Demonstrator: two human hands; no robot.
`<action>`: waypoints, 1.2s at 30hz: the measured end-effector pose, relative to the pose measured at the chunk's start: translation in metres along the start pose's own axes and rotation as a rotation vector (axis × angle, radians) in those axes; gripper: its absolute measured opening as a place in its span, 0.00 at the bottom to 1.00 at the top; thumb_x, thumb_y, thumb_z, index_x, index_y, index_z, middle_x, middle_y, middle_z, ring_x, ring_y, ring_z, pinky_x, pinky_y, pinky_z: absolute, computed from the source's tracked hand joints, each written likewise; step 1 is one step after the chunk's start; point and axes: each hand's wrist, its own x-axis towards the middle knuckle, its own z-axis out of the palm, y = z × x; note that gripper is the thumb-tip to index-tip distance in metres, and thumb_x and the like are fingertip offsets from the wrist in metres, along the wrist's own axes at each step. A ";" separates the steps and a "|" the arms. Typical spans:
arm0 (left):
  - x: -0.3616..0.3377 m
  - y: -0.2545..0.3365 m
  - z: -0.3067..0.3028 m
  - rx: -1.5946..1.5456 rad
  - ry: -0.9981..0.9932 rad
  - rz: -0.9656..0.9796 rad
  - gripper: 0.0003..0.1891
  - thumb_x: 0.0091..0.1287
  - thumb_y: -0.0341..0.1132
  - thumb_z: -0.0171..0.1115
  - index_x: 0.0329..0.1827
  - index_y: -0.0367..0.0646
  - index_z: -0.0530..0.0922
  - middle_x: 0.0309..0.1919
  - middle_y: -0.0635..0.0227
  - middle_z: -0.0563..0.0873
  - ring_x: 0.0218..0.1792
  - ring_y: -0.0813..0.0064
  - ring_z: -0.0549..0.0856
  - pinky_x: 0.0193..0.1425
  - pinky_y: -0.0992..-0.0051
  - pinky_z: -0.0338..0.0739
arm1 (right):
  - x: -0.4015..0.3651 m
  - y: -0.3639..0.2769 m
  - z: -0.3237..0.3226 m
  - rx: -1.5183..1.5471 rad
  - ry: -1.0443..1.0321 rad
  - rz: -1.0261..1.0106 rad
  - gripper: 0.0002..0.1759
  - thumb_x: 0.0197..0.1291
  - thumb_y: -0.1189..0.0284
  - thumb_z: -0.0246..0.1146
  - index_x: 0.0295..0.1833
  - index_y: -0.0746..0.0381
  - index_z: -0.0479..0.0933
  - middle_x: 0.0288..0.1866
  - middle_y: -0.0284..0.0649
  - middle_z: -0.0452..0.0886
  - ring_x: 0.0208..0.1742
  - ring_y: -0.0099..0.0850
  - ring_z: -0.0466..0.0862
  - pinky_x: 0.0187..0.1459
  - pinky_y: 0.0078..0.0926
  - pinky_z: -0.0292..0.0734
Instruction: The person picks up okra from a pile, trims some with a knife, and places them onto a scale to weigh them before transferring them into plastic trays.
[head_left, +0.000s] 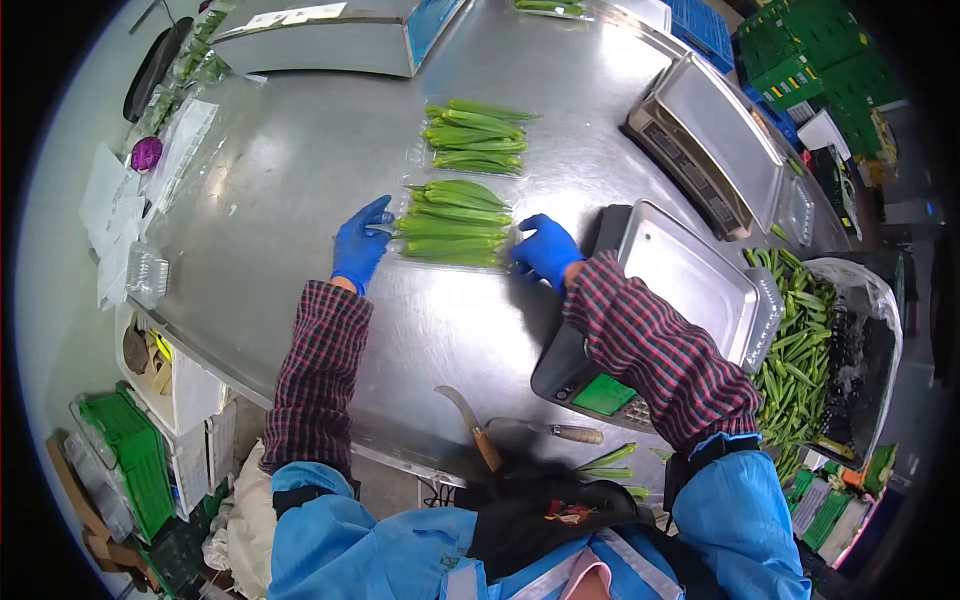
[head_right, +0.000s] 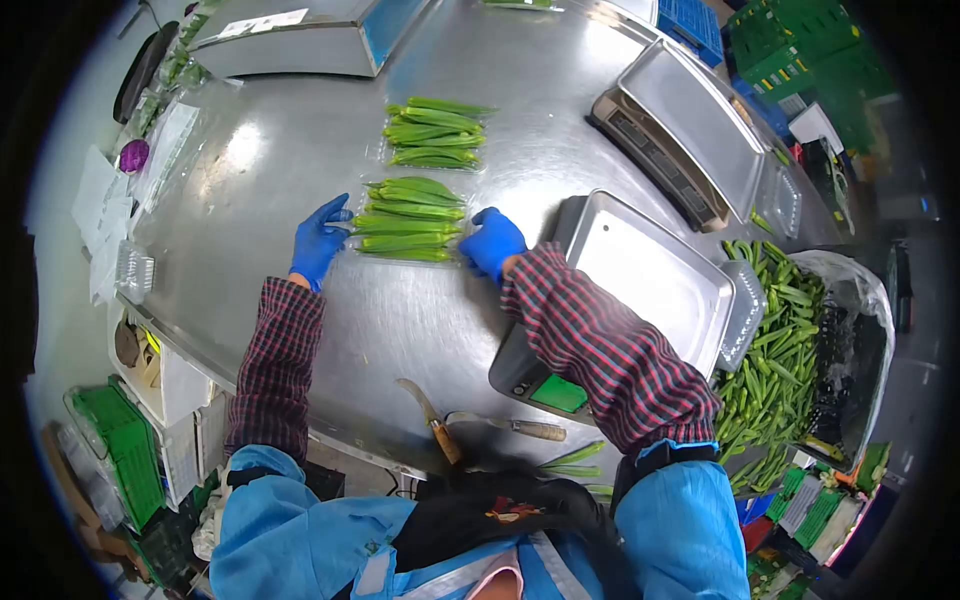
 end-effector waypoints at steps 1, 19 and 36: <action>0.008 -0.006 -0.003 0.003 -0.005 -0.014 0.29 0.56 0.16 0.53 0.62 0.48 0.76 0.41 0.69 0.83 0.36 0.83 0.79 0.39 0.83 0.76 | 0.013 0.001 0.008 -0.014 0.005 0.024 0.27 0.50 0.80 0.62 0.59 0.67 0.66 0.30 0.46 0.79 0.24 0.32 0.81 0.22 0.28 0.77; 0.070 0.051 0.104 0.195 -0.003 0.442 0.29 0.62 0.27 0.60 0.68 0.48 0.67 0.66 0.68 0.70 0.62 0.66 0.71 0.64 0.64 0.65 | -0.048 0.015 -0.144 -0.326 0.557 -0.768 0.25 0.52 0.66 0.65 0.57 0.58 0.75 0.47 0.42 0.79 0.45 0.34 0.82 0.48 0.32 0.77; -0.130 0.161 0.260 0.234 -0.479 0.580 0.24 0.62 0.18 0.53 0.63 0.38 0.71 0.62 0.61 0.75 0.61 0.69 0.74 0.68 0.70 0.64 | -0.189 0.311 -0.312 -1.073 0.789 -0.284 0.08 0.43 0.70 0.63 0.29 0.60 0.83 0.36 0.43 0.82 0.38 0.41 0.85 0.36 0.39 0.80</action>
